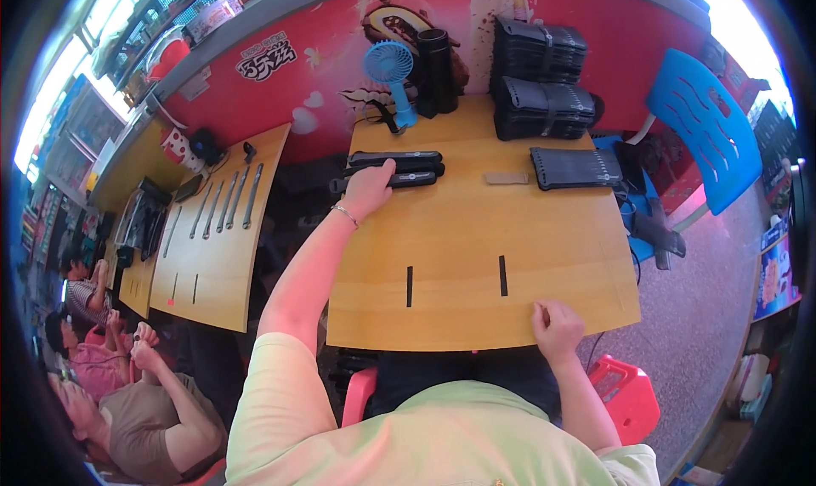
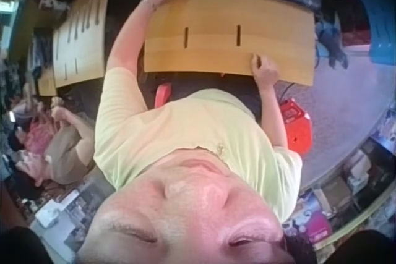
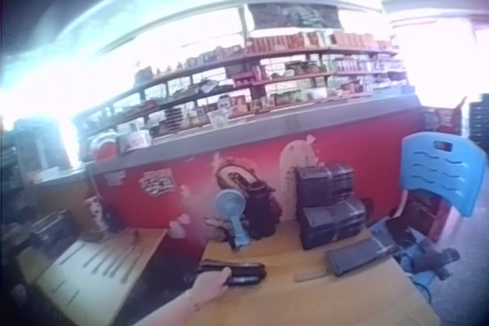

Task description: Assembling and inspecting small textile straps with buttons or snaps.

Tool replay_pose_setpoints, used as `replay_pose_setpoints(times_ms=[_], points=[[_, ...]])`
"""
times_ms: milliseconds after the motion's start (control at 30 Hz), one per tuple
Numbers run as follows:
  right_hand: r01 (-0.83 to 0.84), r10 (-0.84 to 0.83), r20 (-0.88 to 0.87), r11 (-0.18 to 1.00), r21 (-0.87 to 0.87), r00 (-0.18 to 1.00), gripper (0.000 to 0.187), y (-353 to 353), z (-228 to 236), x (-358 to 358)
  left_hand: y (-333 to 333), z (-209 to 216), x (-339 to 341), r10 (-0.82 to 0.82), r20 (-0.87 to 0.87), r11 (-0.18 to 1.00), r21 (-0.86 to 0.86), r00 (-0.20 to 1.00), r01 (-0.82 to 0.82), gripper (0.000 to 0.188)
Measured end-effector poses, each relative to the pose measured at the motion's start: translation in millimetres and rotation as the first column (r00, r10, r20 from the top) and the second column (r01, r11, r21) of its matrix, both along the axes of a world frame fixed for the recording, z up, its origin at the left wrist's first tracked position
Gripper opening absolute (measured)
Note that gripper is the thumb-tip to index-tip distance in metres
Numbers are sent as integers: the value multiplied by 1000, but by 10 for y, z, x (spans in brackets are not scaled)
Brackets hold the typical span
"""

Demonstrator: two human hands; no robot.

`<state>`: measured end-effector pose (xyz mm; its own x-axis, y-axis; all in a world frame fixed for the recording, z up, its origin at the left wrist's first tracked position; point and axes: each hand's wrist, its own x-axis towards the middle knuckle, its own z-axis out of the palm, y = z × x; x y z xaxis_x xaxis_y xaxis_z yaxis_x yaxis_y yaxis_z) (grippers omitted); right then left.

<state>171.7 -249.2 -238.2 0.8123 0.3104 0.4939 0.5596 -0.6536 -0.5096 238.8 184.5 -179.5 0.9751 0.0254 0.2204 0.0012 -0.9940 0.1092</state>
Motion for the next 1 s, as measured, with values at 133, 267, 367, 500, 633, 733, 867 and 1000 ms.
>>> replay_pose_setpoints(times_ms=[133, 267, 367, 500, 633, 733, 867, 1000], points=[[13, -13, 2, 1000, 0, 1000, 5, 3, 5, -5, -79, 118, -26, -49, -109, 998, 37, 993, 53, 26], [6, -6, -5, 1000, 0, 1000, 4, 12, 20, -16, -81, 99, 45, -1, -382, 999, 41, 924, 18, 30], [-10, 10, 5, 1000, 26, 1000, 4, 34, 44, -13, 82, -103, 78, -100, -343, 995, -52, 934, 88, 32], [-5, 5, 33, 1000, -1, 999, 4, -17, 40, -7, -158, 182, 239, -40, -553, 960, -253, 832, -122, 35], [-3, 3, 22, 1000, 9, 1000, 5, 6, 65, -18, -200, 201, 304, -157, -583, 946, -322, 797, -48, 50], [0, -1, 34, 1000, 13, 999, 6, 5, 53, -22, -152, 147, 336, -181, -658, 948, -315, 732, -49, 54], [-9, 8, 22, 999, 40, 1000, 7, 22, 68, -30, -1, -37, 262, -160, -583, 981, -186, 796, 60, 54], [17, -18, 33, 999, 28, 999, 7, -22, 21, 1, -220, 39, 279, -101, -633, 986, 40, 767, 163, 53]])
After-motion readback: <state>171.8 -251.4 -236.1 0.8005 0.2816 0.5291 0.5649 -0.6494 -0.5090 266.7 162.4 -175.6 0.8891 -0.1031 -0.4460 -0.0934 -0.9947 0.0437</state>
